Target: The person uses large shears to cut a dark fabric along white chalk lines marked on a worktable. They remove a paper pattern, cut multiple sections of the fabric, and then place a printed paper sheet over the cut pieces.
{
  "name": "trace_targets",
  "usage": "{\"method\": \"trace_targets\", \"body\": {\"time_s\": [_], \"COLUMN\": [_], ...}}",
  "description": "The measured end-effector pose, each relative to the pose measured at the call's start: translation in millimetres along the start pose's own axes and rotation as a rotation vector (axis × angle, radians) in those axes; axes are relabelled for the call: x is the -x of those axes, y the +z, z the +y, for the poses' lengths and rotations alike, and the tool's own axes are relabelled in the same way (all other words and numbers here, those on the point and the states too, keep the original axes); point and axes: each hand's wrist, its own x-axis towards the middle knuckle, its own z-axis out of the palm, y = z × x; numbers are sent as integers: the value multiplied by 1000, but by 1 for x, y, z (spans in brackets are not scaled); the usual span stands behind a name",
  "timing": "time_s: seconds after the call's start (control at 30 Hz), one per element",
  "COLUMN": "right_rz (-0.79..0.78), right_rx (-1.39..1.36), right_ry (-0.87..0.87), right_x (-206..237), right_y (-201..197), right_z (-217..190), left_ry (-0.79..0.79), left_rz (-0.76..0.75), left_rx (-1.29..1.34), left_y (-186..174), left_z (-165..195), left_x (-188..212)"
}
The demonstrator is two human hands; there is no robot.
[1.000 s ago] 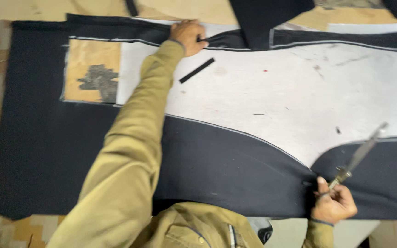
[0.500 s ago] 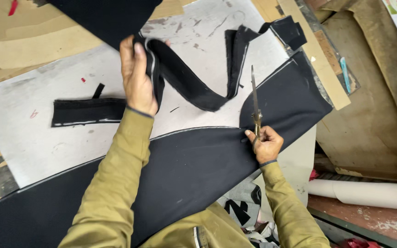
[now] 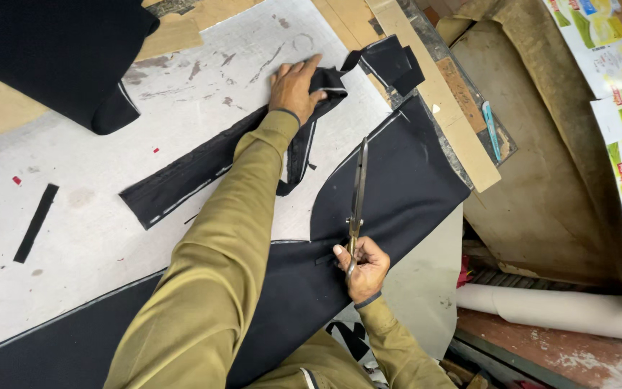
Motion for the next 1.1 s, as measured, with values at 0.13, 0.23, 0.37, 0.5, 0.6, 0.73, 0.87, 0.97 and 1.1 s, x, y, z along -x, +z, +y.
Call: {"method": "trace_targets", "body": {"time_s": [0.13,0.23,0.37,0.5,0.6,0.73,0.87,0.97,1.1], "right_rz": [-79,-89,-146,-134,-173,-203,-206,-263,-377], "right_rx": [7,18,35,23,58,20,106,296,591], "right_ry": [-1,12,-21,66,48,46,74,106,-93], "right_x": [-5,-6,-8,-7,-10,-12,-8,-19,-100], "right_y": [-4,-7,-10,-11,-11,-5,6,13,22], "right_z": [-4,-5,-1,3,3,-3,-24,-44,-55], "left_ry": [126,190,102,-685,-1526,-2056,-2130,-2021,-1566], "left_rz": [73,-50,-231,-509,-635,-352,20,252,631], "left_rx": [110,169,185,253,37,87,94,-56,-355], "left_y": [-2,-20,-89,-204,-247,-229,-210,-229,-259], "left_z": [-9,-34,-109,-139,-83,-24,-53,-38,-30], "left_x": [18,59,210,453,626,766,802,845,878]}}
